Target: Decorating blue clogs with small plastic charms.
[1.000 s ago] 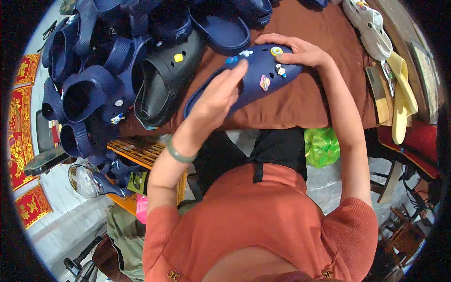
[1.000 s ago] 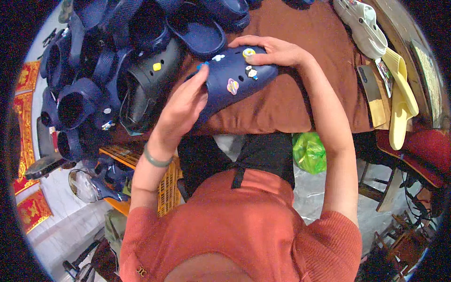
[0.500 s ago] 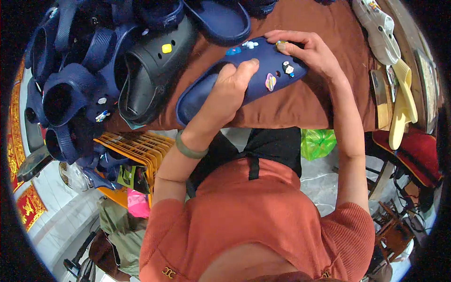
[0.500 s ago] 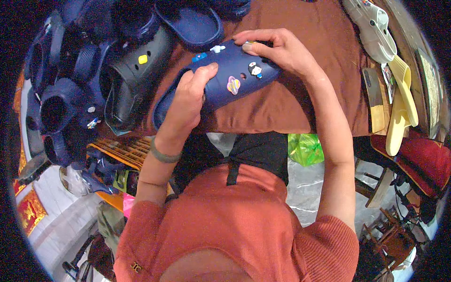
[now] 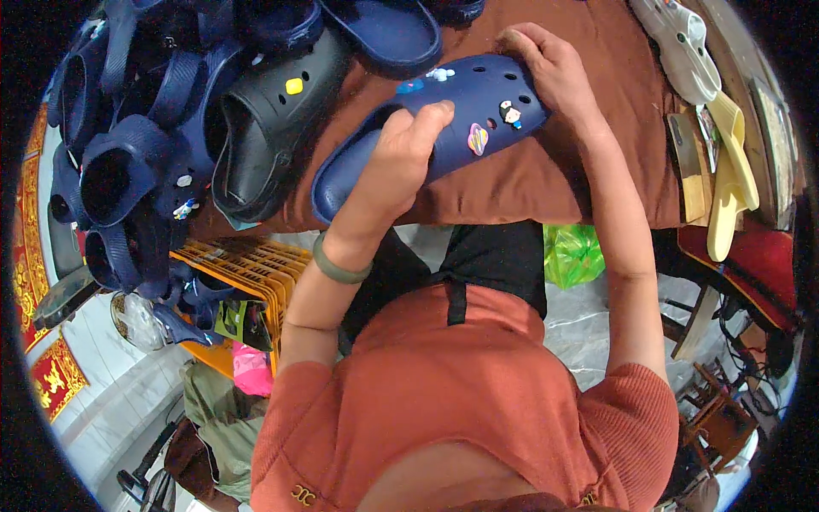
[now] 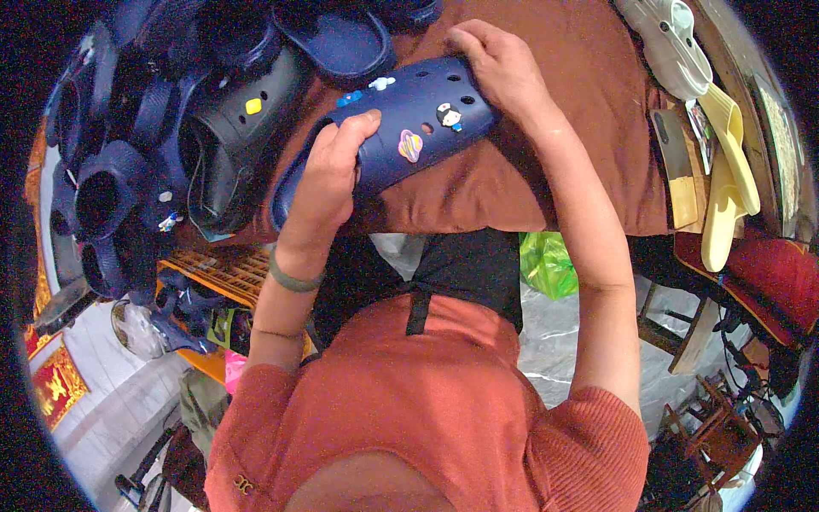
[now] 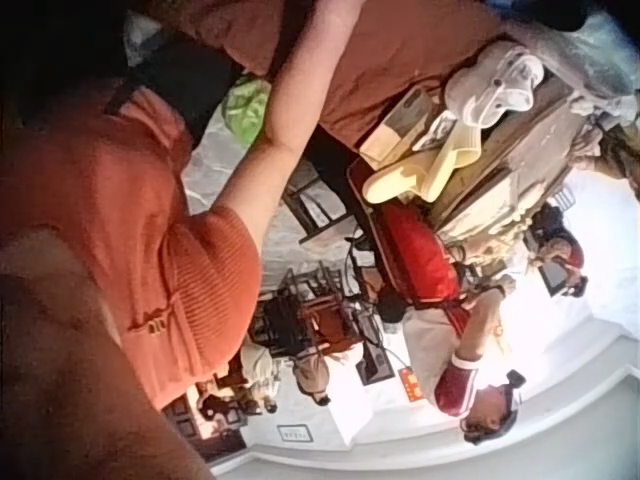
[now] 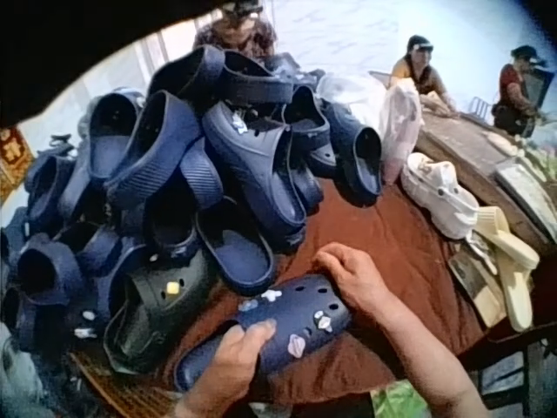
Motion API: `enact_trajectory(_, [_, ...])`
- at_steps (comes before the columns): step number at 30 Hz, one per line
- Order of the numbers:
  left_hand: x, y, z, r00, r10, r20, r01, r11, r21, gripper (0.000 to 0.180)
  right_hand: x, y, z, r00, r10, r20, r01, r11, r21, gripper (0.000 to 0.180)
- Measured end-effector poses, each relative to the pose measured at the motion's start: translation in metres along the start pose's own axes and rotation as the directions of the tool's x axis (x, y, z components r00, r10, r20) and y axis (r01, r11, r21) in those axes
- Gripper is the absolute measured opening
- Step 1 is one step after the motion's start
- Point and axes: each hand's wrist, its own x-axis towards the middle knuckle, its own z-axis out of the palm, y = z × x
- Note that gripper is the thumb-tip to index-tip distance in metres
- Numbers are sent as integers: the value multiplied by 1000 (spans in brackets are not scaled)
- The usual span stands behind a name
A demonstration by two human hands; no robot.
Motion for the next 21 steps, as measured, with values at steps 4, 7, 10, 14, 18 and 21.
enact_trajectory(4, [-5, 8, 2, 989, -106, 102, 120, 982, -148, 26, 9, 24, -13, 994, 81, -68, -72, 989, 129, 23])
enact_trajectory(7, [-6, 18, 3, 992, -12, 128, 46, 961, -271, 26, 7, 19, -15, 958, 281, 57, -279, 871, 405, 23])
enact_trajectory(10, [-8, 13, 6, 985, 118, 124, -76, 951, -301, 25, 8, 23, -24, 933, 343, 108, -359, 877, 319, 28])
enact_trajectory(14, [-11, 16, 3, 978, 167, 124, -115, 931, -346, 24, 8, 9, -30, 968, -88, 234, 58, 989, 135, 36])
enact_trajectory(18, [-10, 29, 7, 956, -103, 273, 275, 628, -728, 29, -3, -32, -39, 649, -411, 641, 243, 909, 337, 70])
enact_trajectory(21, [-15, 29, 10, 954, -94, 284, 277, 632, -723, 32, -3, -48, -37, 604, -397, 691, 397, 902, 171, 76])
